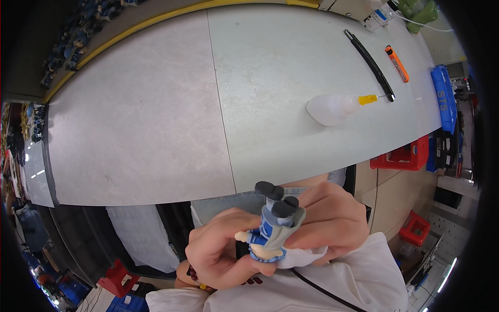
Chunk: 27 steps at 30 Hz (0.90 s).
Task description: Applying glue or solvent to small plastic figurines at a factory workbench to assemble parts.
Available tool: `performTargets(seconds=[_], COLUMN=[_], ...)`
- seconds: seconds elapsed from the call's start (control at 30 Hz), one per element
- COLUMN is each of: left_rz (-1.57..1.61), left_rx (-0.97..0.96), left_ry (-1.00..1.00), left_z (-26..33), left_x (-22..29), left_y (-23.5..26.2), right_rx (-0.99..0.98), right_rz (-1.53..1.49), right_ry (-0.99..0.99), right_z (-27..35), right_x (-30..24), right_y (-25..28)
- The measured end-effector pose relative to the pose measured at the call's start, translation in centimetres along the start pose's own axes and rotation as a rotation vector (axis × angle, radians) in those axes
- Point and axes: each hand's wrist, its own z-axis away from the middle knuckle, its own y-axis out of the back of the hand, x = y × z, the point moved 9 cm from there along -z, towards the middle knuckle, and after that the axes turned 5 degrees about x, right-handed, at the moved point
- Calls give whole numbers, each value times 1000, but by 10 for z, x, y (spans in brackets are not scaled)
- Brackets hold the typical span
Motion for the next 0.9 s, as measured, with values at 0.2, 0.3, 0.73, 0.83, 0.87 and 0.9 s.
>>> performTargets(seconds=[0.2,0.3,0.73,0.83,0.87,0.9], left_rz=[-15,-67,-75,-53,-39,-26], left_rx=[37,17,-2,-7,-32,-56], left_ry=[-76,-91,-134,-115,-140,-166], left_z=[3,2,4,2,1,2], left_x=[6,8,6,7,10,13], left_y=[-2,-2,-5,-9,-12,-14], right_rx=[-10,-11,85,-34,-34,-20], right_rz=[-47,2,86,-170,-167,-100], right_ry=[51,125,255,94,97,121], right_z=[2,2,6,6,7,8], right_x=[-1,-7,-14,-3,-5,-10], right_y=[0,-1,1,0,1,3])
